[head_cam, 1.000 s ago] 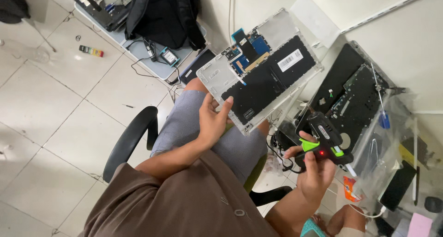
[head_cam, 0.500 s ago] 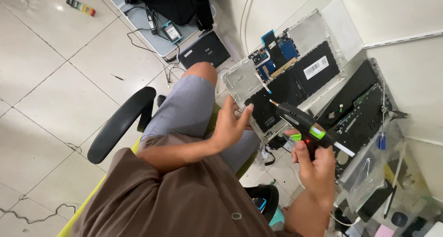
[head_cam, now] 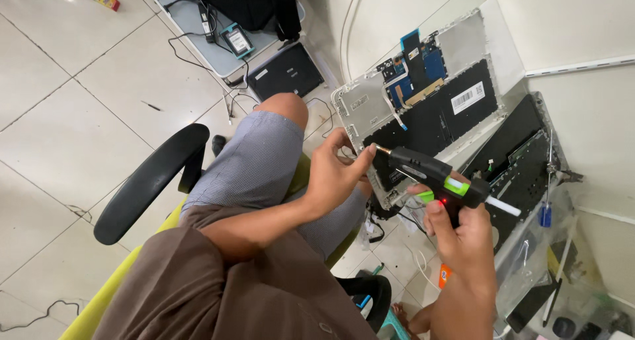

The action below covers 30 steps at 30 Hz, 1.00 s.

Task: The person places a laptop battery into the chassis and secures it using a hot glue gun. They then flip the laptop over to show the keyboard and continue applying hot glue along the edges of the laptop's bottom casing.

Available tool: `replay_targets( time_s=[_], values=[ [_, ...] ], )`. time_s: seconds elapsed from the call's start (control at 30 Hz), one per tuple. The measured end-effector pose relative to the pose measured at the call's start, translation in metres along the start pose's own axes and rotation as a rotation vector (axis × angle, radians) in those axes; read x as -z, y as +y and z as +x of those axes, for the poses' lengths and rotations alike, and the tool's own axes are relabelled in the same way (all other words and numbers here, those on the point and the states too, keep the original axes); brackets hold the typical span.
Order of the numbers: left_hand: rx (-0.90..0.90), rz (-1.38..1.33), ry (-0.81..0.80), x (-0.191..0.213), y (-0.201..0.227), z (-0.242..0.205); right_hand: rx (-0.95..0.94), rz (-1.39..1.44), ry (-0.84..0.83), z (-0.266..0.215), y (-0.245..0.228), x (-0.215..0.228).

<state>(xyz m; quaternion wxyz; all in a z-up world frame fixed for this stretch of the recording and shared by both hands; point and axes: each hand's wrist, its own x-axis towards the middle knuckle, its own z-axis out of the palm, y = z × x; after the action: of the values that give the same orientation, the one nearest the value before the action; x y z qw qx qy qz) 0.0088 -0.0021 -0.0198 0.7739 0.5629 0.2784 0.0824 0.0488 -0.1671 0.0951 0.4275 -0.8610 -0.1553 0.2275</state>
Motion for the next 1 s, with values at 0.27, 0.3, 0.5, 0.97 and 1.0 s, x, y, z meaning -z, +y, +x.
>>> replay_targets(
  time_s=[0.27,0.3,0.5,0.97,1.0],
  values=[
    [-0.033,-0.267,0.035,-0.005,-0.028,0.006,0.184,-0.107,-0.052,0.03,-0.025,-0.006],
    [-0.018,-0.288,0.044,-0.006,-0.027,0.008,0.189,-0.143,-0.062,0.032,-0.032,-0.006],
    [0.022,-0.347,0.023,-0.007,-0.025,0.002,0.207,-0.123,-0.061,0.03,0.032,0.008],
    [0.011,-0.387,0.055,-0.007,-0.028,0.002,0.184,-0.183,-0.101,0.032,0.04,0.017],
    [0.031,-0.393,0.061,-0.006,-0.027,0.001,0.202,-0.174,-0.099,0.032,0.04,0.017]
  ],
)
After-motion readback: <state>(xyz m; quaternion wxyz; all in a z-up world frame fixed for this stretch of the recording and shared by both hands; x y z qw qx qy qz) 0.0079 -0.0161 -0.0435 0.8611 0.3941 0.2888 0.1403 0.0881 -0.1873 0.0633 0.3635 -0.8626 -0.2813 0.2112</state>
